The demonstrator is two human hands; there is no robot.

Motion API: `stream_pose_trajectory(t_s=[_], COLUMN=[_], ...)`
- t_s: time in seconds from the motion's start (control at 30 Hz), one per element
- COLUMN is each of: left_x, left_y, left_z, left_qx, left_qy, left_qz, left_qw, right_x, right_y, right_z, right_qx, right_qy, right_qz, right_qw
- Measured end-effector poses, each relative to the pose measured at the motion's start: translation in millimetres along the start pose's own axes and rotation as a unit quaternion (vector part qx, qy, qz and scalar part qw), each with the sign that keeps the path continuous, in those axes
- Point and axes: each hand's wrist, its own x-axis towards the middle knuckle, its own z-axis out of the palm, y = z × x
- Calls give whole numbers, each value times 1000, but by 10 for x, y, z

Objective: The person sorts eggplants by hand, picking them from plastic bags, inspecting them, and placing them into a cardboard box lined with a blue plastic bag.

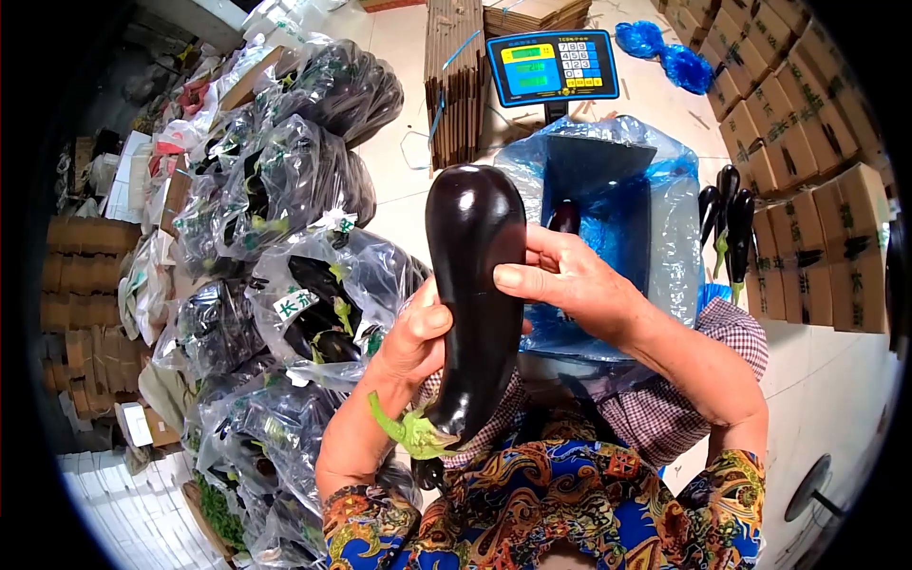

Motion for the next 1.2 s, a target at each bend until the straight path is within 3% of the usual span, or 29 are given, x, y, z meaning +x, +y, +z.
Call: stream_pose_trajectory(t_s=[0.1,0.2,0.27,0.33,0.4,0.47,0.53,0.6,0.67,0.73,0.8,0.9,1.03,1.2], left_x=[-1,-266,-607,-1024,-1445,-1797,-2158,-2572,-2917,-3018,-3121,-3239,-3375,-3589], left_y=[6,282,507,651,646,195,-346,-1000,-1624,-2007,-2331,-2762,-3022,-3276], left_z=[94,-80,-232,-307,-440,-817,-1172,-1546,-1812,-1884,-1993,-2113,-2061,-1938], left_qx=[35,206,350,427,530,534,447,411,440,524,521,550,552,545], left_qy=[65,82,105,160,204,188,234,278,306,330,353,434,500,541], left_qz=[40,58,82,24,-103,-113,-205,-304,-335,-422,-480,-455,-394,-346], left_qw=[996,973,927,890,817,817,839,813,775,663,611,550,539,539], right_x=[31,49,-38,-140,-251,-303,-319,-318,-323,-335,-355,-380,-396,-491], right_y=[111,174,60,251,336,380,461,505,556,632,761,864,823,838], right_z=[-62,-195,-206,-401,-539,-521,-514,-410,-362,-344,-338,-253,-177,-139], right_qx=[19,-200,-216,-189,-234,-287,-406,-477,-536,-555,-580,-610,-640,-678], right_qy=[-23,-8,24,28,-16,-38,-97,-116,-137,-155,-151,-116,-111,-93], right_qz=[-12,-35,86,100,142,191,162,148,148,148,142,137,156,78], right_qw=[999,979,972,976,962,938,894,859,820,804,788,772,744,725])
